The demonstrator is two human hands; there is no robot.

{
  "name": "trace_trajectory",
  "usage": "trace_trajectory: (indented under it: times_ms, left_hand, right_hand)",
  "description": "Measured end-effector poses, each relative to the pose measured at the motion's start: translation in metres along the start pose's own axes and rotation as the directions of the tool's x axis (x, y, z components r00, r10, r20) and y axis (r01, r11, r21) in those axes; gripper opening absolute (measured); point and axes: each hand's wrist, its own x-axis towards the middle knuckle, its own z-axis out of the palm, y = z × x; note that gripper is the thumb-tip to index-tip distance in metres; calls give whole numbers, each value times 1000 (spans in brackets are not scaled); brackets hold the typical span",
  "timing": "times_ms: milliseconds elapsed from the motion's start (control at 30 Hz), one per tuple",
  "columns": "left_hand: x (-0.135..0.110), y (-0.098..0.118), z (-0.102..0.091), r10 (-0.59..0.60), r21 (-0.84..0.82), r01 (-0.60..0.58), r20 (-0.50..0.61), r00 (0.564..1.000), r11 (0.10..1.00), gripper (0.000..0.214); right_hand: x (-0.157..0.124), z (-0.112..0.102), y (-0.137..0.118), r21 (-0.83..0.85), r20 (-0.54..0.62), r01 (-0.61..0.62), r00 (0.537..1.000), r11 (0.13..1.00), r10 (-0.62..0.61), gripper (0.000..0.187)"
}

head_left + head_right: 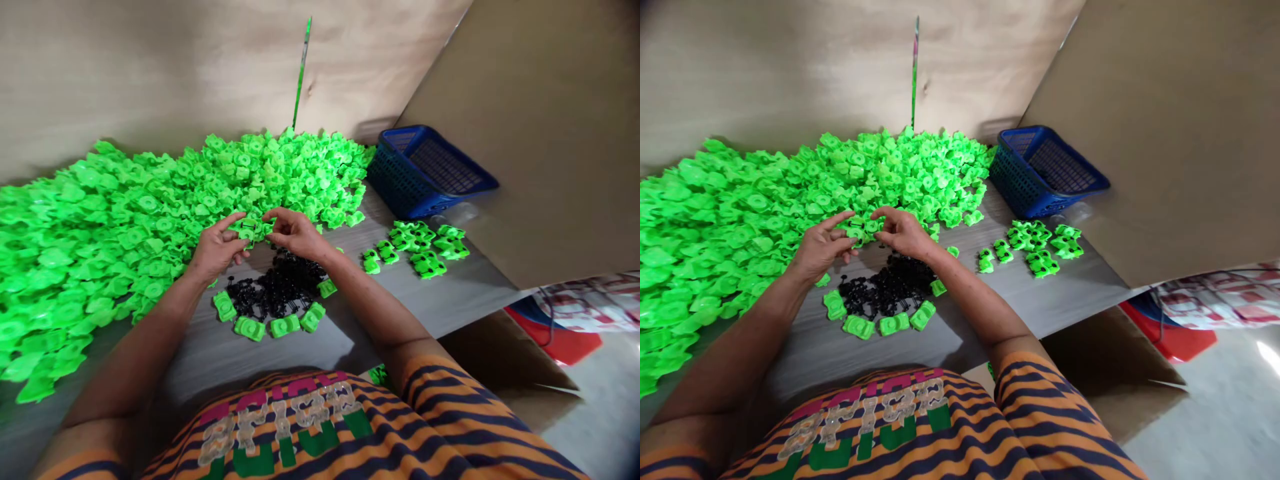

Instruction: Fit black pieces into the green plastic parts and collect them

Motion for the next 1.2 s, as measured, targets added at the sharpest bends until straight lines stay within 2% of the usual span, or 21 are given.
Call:
trace_trajectory:
  times_ms: [167, 300, 400, 567, 700, 867, 967, 1067, 1133, 1167, 1200]
  left_hand:
    - [-9, 4, 8, -44, 79, 39, 59, 997, 996, 88]
    - [-15, 9, 12, -91, 127, 75, 128, 988, 989, 96]
    - [-17, 10, 12, -132, 163, 101, 190, 973, 981, 100]
    - [-17, 10, 9, -165, 195, 124, 211, 963, 973, 98]
    - [-20, 13, 11, -167, 213, 118, 226, 960, 970, 92]
    - [-29, 19, 21, -179, 272, 108, 249, 952, 956, 95]
    - [-33, 24, 22, -150, 298, 93, 175, 973, 950, 104]
    - [-33, 31, 16, -65, 292, 26, 124, 990, 956, 100]
    - [-33, 34, 11, -20, 275, -6, 89, 996, 961, 92]
    - [-33, 35, 9, -4, 264, -16, 74, 997, 964, 88]
    - [-34, 36, 7, 9, 252, -25, 63, 998, 967, 85]
  right_hand:
    - [-6, -5, -11, -205, 101, 84, 993, 975, -65, 47]
    - [-10, -11, -22, -309, 275, 170, 958, 936, -83, 52]
    - [-13, -13, -31, -396, 341, 213, 937, 893, -73, 50]
    - [-19, -12, -49, -623, 388, 268, 922, 735, -6, 44]
    - [-23, -9, -61, -735, 390, 263, 918, 625, 73, 40]
    - [-37, -15, -69, -751, 399, 242, 907, 615, 131, 43]
    - [-60, -44, -69, -781, 285, 142, 948, 609, 145, 41]
    - [-97, -105, -64, -843, 3, -102, 981, 528, 193, 40]
    - [-125, -151, -59, -857, -235, -316, 942, 407, 239, 42]
    - [-139, -171, -56, -838, -358, -437, 893, 328, 273, 45]
    - [-151, -185, -54, -789, -493, -560, 822, 253, 285, 49]
